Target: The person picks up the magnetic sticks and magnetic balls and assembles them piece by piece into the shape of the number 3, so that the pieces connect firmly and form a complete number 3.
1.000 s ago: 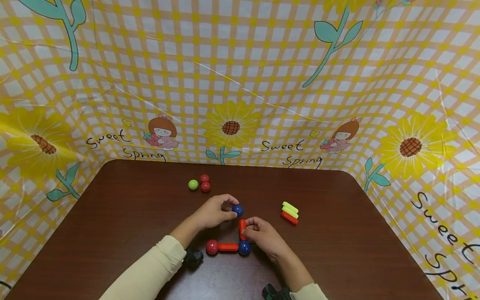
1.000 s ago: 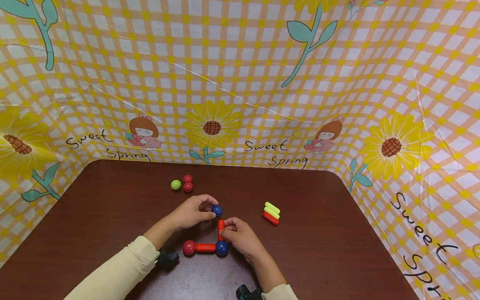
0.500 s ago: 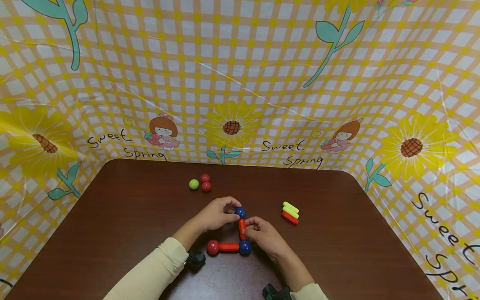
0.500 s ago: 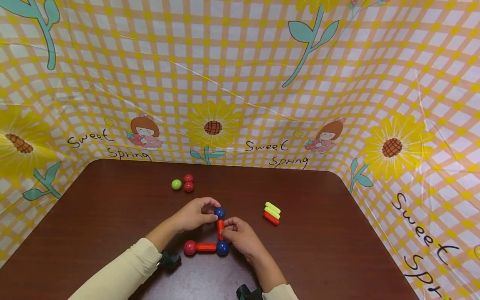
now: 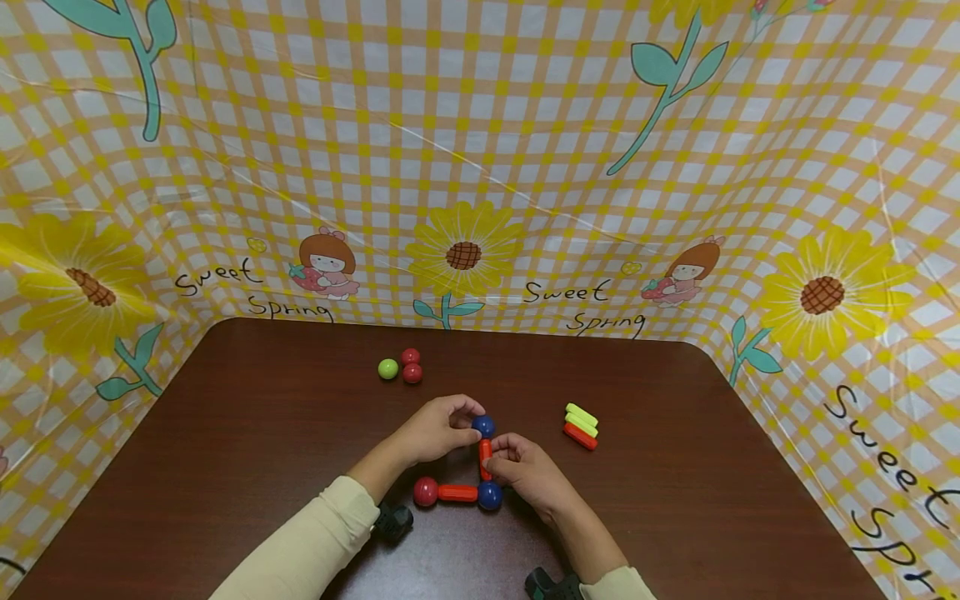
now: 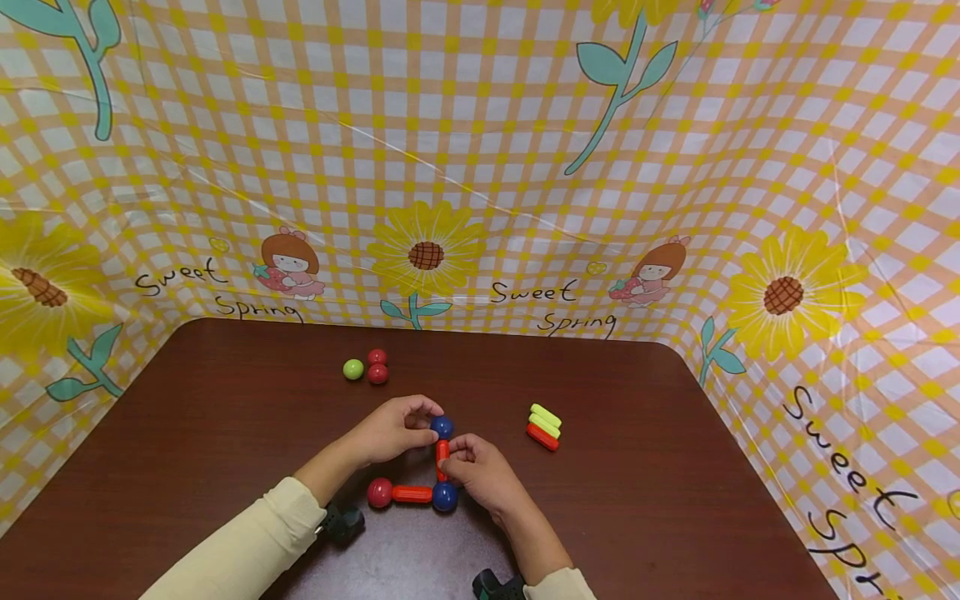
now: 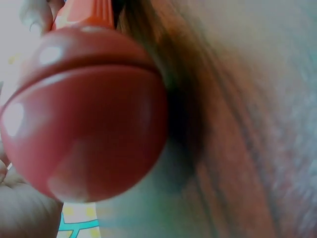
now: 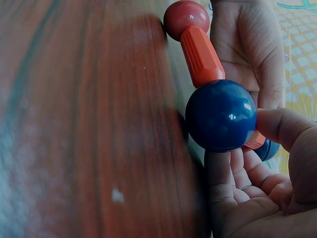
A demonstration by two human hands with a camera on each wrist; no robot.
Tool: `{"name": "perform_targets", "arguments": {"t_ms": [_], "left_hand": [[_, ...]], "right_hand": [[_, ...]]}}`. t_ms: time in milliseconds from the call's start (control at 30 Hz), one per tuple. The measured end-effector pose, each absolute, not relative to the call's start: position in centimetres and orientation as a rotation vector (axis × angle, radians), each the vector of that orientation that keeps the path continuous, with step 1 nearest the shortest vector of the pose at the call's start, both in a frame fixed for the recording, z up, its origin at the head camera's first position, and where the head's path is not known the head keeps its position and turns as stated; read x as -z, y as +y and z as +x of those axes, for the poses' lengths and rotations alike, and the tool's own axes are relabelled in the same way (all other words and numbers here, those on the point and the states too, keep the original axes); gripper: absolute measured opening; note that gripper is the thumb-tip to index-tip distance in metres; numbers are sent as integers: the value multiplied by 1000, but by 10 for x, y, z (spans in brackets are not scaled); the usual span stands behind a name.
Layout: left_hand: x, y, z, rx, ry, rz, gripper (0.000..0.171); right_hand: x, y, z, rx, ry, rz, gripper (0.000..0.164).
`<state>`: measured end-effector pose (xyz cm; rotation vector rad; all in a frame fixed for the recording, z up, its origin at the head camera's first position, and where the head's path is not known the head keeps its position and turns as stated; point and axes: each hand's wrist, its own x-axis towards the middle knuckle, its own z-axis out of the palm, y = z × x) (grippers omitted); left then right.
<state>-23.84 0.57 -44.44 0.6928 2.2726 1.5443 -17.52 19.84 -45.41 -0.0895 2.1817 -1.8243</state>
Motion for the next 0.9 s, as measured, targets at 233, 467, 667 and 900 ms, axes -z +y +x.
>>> {"name": "perform_targets", "arguments": {"t_ms": [233, 467, 667, 900], "left_hand": [[448, -1, -234, -1548, 2321, 716, 36], [453, -29, -209, -1483, 2372, 674, 41], [454, -49, -187, -1339, 2403, 705, 35], [459, -58, -174, -1318, 2405, 703, 26]], "right_hand": [[454, 199, -175, 1809, 2209, -100, 26], [455, 198, -176, 1799, 2212, -102, 28], [455, 198, -175, 1801, 2213, -99, 28], [455, 198, -175, 1797, 2221, -92, 27]]}}
